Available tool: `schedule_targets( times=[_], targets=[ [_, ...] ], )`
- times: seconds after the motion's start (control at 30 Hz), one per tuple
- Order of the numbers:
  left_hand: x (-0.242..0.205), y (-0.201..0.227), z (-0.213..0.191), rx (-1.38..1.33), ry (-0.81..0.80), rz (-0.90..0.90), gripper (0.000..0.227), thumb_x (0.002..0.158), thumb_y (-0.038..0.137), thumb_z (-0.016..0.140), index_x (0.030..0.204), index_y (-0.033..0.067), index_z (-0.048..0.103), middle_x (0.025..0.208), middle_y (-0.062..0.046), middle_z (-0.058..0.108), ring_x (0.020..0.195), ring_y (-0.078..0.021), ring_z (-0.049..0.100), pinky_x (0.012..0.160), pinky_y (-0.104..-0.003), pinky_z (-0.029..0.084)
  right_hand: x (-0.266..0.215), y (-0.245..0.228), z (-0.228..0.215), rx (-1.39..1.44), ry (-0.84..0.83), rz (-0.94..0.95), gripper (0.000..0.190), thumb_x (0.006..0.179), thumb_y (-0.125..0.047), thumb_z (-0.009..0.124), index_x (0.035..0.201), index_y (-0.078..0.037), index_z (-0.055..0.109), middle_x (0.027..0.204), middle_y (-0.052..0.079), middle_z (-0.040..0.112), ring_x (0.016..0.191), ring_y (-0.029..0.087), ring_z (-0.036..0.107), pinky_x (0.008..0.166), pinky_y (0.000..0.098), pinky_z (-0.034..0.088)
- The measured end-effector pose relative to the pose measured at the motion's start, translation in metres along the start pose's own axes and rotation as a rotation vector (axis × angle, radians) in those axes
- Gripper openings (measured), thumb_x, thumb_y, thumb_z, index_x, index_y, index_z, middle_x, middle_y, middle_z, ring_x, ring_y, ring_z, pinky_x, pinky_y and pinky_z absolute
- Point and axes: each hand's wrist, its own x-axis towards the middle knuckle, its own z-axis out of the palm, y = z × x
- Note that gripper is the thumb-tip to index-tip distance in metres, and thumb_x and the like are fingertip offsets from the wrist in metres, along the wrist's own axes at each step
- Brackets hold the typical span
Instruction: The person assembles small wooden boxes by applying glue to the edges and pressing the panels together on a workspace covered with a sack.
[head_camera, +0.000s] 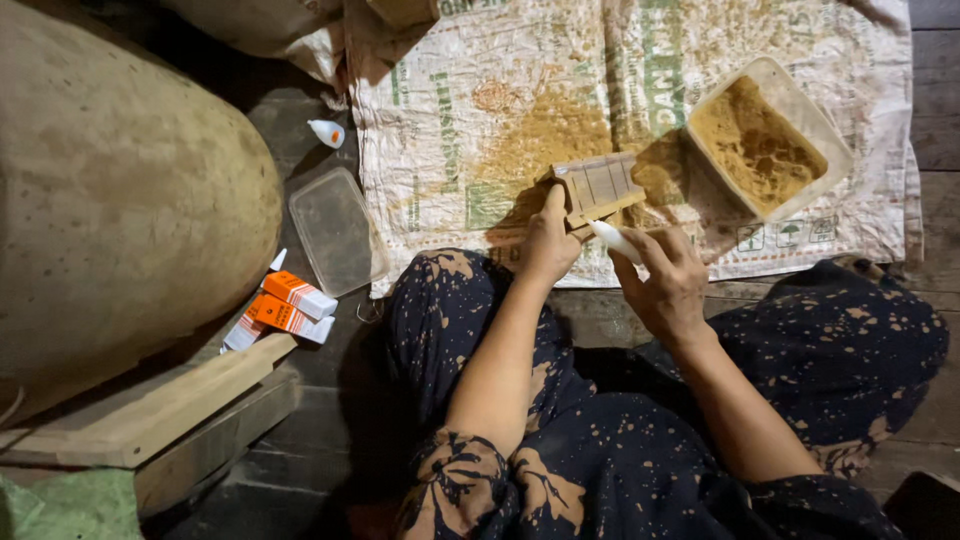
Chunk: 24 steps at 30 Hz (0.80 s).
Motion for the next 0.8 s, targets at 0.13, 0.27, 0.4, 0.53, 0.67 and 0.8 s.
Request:
schedule_targets(
  times=[0.13, 0.27, 0.4, 0.53, 0.67, 0.8],
  targets=[
    [0.001, -0.002, 0.003, 0.043, -0.006, 0.006, 0.055, 0.081, 0.017, 0.077, 0.129, 0.0142, 0.05, 0.107, -0.026, 0.073, 0.107, -0.0454, 0.069, 0.089, -0.056, 0.057, 0.0, -0.002, 0.004, -0.074, -0.009, -0.08, 0.025, 0.082, -0.006, 0.087, 0.105, -0.011, 0.077, 0.086, 0.006, 0.061, 0.074, 0.031, 0.064, 0.067, 0.0402, 0.054],
    [-0.001, 0.007, -0.002, 0.041, -0.003, 0.026, 0.05, 0.08, 0.011, 0.075, 0.124, 0.0115, 0.051, 0.107, -0.029, 0.072, 0.105, -0.0484, 0.069, 0.088, -0.056, 0.058, 0.0, -0.002, 0.006, -0.089, -0.016, -0.115, 0.027, 0.081, -0.006, 0.088, 0.105, -0.01, 0.077, 0.087, 0.006, 0.061, 0.075, 0.031, 0.063, 0.067, 0.0411, 0.053],
    [-0.001, 0.002, 0.0, 0.058, -0.002, 0.034, 0.05, 0.082, 0.009, 0.069, 0.128, 0.0125, 0.051, 0.107, -0.029, 0.072, 0.106, -0.0487, 0.068, 0.089, -0.057, 0.058, 0.004, -0.008, 0.004, -0.09, -0.019, -0.129, 0.025, 0.081, -0.003, 0.086, 0.103, -0.009, 0.077, 0.086, 0.006, 0.059, 0.074, 0.031, 0.062, 0.066, 0.0395, 0.053],
    [0.0, 0.001, -0.002, 0.044, -0.005, 0.03, 0.053, 0.081, 0.007, 0.065, 0.131, 0.0113, 0.049, 0.109, -0.03, 0.071, 0.106, -0.0496, 0.068, 0.09, -0.057, 0.058, 0.003, -0.006, 0.006, -0.092, -0.016, -0.155, 0.027, 0.079, -0.001, 0.086, 0.103, -0.01, 0.076, 0.086, 0.006, 0.058, 0.074, 0.03, 0.062, 0.066, 0.0396, 0.053],
    [-0.002, -0.002, 0.002, 0.043, 0.005, 0.052, 0.054, 0.078, 0.004, 0.065, 0.13, 0.0111, 0.051, 0.108, -0.029, 0.072, 0.105, -0.0503, 0.068, 0.088, -0.058, 0.058, 0.005, -0.009, 0.004, -0.105, -0.035, -0.167, 0.028, 0.076, -0.001, 0.087, 0.101, -0.01, 0.077, 0.085, 0.005, 0.058, 0.075, 0.029, 0.063, 0.065, 0.0388, 0.053],
    [-0.003, 0.0, 0.001, 0.032, 0.009, 0.051, 0.056, 0.078, 0.003, 0.065, 0.132, 0.0106, 0.05, 0.108, -0.03, 0.071, 0.106, -0.0508, 0.068, 0.088, -0.058, 0.058, 0.004, -0.008, 0.005, -0.099, -0.046, -0.171, 0.027, 0.079, -0.002, 0.086, 0.102, -0.009, 0.075, 0.085, 0.008, 0.057, 0.074, 0.032, 0.061, 0.065, 0.0417, 0.052]
  ],
)
